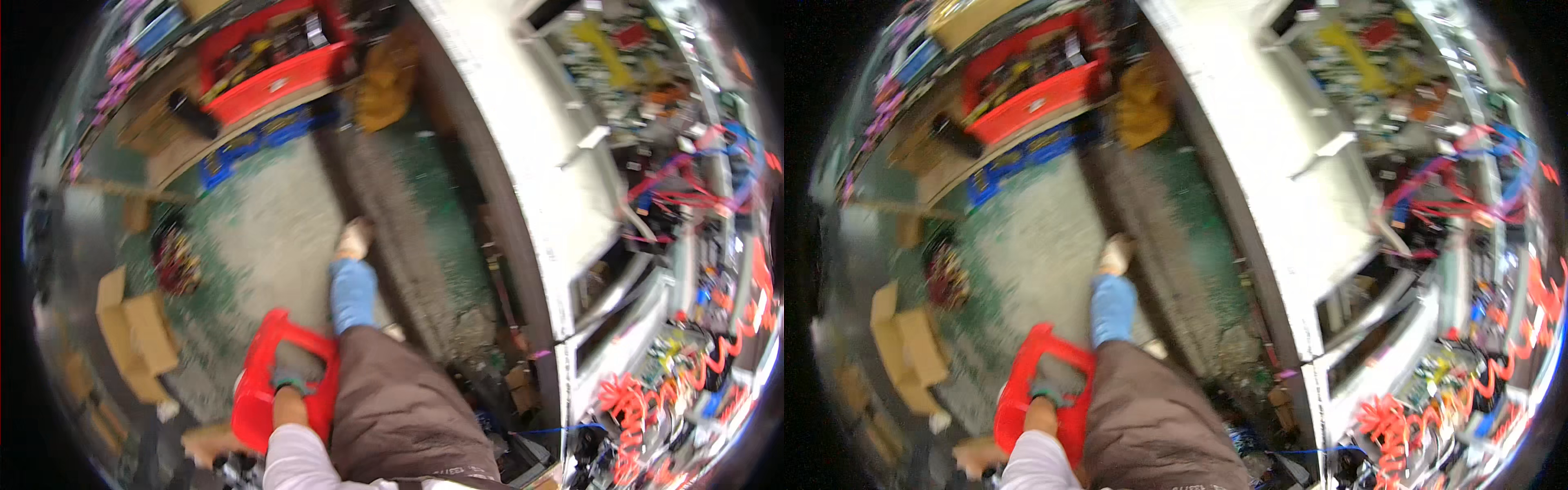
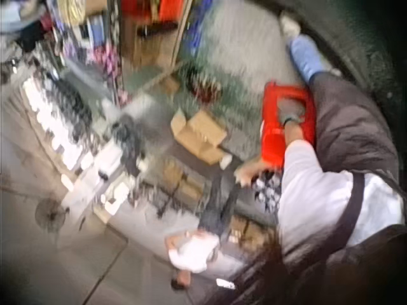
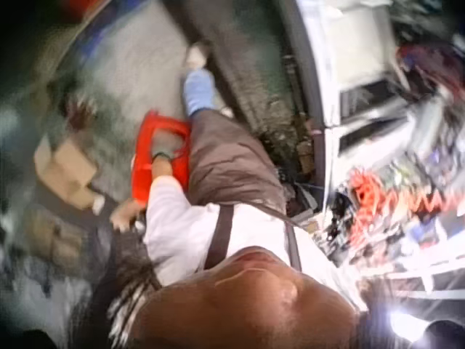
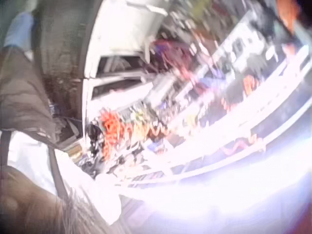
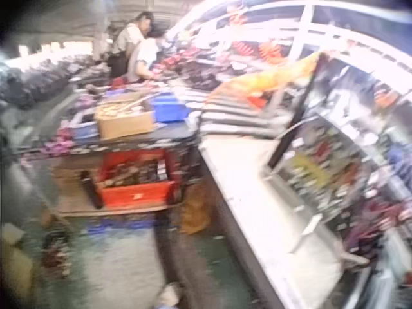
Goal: Assembling and wiring electrical power units on an industrial production line using a pneumatic screwdriver.
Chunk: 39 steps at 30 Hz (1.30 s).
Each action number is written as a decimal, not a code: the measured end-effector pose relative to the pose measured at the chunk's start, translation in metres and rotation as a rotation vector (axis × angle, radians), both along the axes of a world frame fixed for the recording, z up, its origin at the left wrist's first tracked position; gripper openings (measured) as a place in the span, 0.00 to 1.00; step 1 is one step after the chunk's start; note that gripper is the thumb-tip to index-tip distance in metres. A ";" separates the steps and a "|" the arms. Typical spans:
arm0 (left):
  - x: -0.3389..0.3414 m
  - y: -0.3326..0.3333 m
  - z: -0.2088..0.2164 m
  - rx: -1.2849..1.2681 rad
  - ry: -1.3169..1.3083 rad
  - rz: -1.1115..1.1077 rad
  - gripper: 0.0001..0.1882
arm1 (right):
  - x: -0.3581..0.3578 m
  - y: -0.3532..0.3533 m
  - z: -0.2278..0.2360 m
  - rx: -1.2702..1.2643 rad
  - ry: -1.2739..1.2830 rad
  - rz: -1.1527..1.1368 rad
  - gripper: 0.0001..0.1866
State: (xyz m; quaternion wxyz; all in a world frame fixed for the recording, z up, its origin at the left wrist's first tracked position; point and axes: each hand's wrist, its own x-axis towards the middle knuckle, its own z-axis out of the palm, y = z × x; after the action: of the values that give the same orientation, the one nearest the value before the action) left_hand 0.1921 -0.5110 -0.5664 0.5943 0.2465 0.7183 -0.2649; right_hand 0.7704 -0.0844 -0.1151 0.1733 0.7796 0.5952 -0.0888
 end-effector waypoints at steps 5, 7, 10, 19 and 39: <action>-0.064 0.057 -0.002 0.042 0.051 -0.050 0.37 | -0.032 -0.030 0.075 0.029 0.059 -0.032 0.19; -0.083 0.082 -0.003 0.075 0.053 -0.044 0.36 | -0.072 -0.035 0.055 0.199 0.504 -0.117 0.13; -0.108 0.126 -0.014 0.153 0.049 -0.036 0.35 | -0.130 -0.045 0.035 0.334 0.546 0.231 0.09; -0.198 0.309 -0.023 0.447 -0.048 -0.114 0.29 | -0.278 0.016 0.014 0.576 0.762 0.020 0.16; -0.819 0.431 0.453 1.121 0.956 -0.036 0.13 | -0.497 0.026 -0.084 0.669 1.564 -0.651 0.23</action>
State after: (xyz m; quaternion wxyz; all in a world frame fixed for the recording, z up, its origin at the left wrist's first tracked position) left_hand -0.6266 -0.0797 -0.1131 -0.0031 0.3826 0.9224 0.0537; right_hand 0.2738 -0.0589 -0.1987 -0.5488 0.6360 0.2882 -0.4596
